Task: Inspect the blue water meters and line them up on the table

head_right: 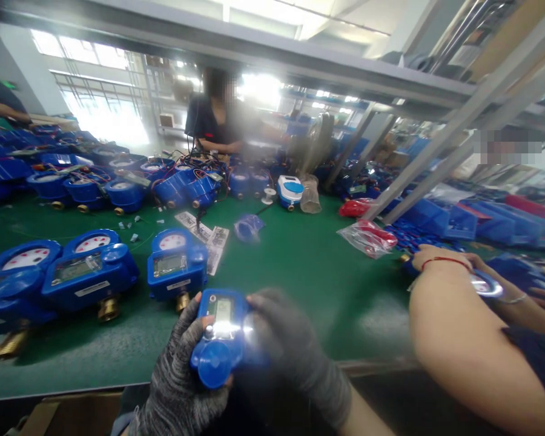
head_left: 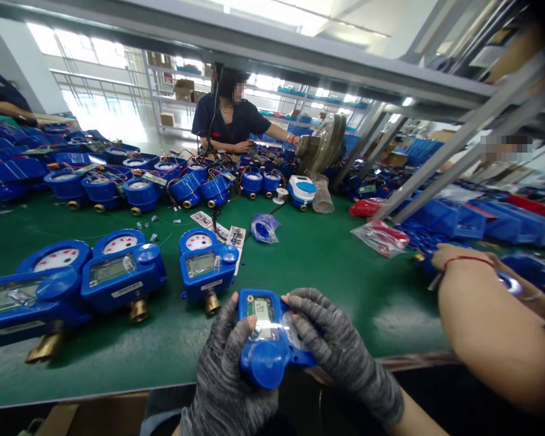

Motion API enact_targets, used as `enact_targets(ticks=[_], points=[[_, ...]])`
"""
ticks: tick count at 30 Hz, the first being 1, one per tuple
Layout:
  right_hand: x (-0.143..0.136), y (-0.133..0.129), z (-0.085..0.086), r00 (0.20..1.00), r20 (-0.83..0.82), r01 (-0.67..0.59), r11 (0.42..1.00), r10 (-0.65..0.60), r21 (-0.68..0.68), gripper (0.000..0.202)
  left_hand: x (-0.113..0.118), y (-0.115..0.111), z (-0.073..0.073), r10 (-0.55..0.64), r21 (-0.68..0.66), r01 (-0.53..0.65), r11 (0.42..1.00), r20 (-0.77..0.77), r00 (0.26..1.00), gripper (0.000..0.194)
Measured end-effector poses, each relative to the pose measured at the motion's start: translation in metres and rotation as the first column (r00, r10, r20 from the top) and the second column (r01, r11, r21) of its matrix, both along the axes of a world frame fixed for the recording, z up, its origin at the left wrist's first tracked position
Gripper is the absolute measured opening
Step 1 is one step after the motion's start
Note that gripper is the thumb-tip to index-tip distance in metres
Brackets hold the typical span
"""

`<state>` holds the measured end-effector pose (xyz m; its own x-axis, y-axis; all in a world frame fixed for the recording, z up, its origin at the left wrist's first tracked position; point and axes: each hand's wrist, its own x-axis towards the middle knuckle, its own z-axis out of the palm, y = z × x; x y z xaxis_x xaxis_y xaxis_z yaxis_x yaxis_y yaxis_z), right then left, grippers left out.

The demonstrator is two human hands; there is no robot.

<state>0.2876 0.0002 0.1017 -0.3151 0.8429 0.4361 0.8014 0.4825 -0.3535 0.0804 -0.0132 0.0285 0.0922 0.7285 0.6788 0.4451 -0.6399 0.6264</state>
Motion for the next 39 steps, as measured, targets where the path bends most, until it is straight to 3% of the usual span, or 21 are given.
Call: enact_targets(ticks=[4, 10, 16, 19, 21, 23, 27, 31, 39], points=[[0.007, -0.005, -0.011, 0.995, -0.094, 0.027, 0.999, -0.03, -0.033, 0.027, -0.001, -0.003, -0.005, -0.009, 0.036, 0.009, 0.999, -0.004, 1.0, 0.074], [-0.002, -0.004, 0.001, 0.998, -0.05, -0.051, 0.998, 0.049, -0.036, 0.03, 0.0, -0.004, -0.002, -0.015, 0.001, 0.015, 1.0, -0.01, 1.0, 0.073], [0.016, -0.004, 0.003, 0.976, -0.209, -0.114, 0.967, 0.066, -0.226, 0.028, 0.002, -0.004, 0.003, 0.013, 0.015, -0.013, 1.0, 0.001, 1.0, 0.07], [0.033, 0.025, -0.01, 0.937, -0.332, -0.225, 0.909, 0.104, -0.35, 0.029, 0.002, -0.005, -0.001, 0.0, 0.041, -0.001, 0.999, 0.041, 0.999, 0.071], [0.032, 0.061, -0.023, 0.953, -0.298, -0.18, 0.888, 0.05, -0.424, 0.029, 0.001, -0.006, -0.004, -0.01, 0.055, 0.007, 0.998, 0.055, 0.998, 0.073], [0.019, 0.1, -0.037, 0.98, -0.197, -0.085, 0.904, 0.001, -0.419, 0.026, 0.001, -0.008, -0.006, -0.014, 0.055, 0.011, 0.998, 0.052, 0.999, 0.076], [-0.025, 0.153, -0.054, 0.994, -0.108, -0.069, 0.925, 0.031, -0.373, 0.019, 0.0, -0.009, -0.006, -0.007, 0.068, 0.003, 0.998, 0.062, 0.998, 0.079], [-0.044, 0.167, -0.055, 0.995, -0.001, -0.091, 0.944, 0.095, -0.317, 0.019, 0.001, -0.007, -0.007, -0.001, 0.088, -0.005, 0.996, 0.072, 0.997, 0.079], [-0.038, 0.17, -0.06, 0.971, 0.167, -0.121, 0.955, 0.17, -0.27, 0.028, 0.005, -0.003, -0.004, -0.023, 0.072, 0.018, 0.997, 0.073, 0.997, 0.078]])
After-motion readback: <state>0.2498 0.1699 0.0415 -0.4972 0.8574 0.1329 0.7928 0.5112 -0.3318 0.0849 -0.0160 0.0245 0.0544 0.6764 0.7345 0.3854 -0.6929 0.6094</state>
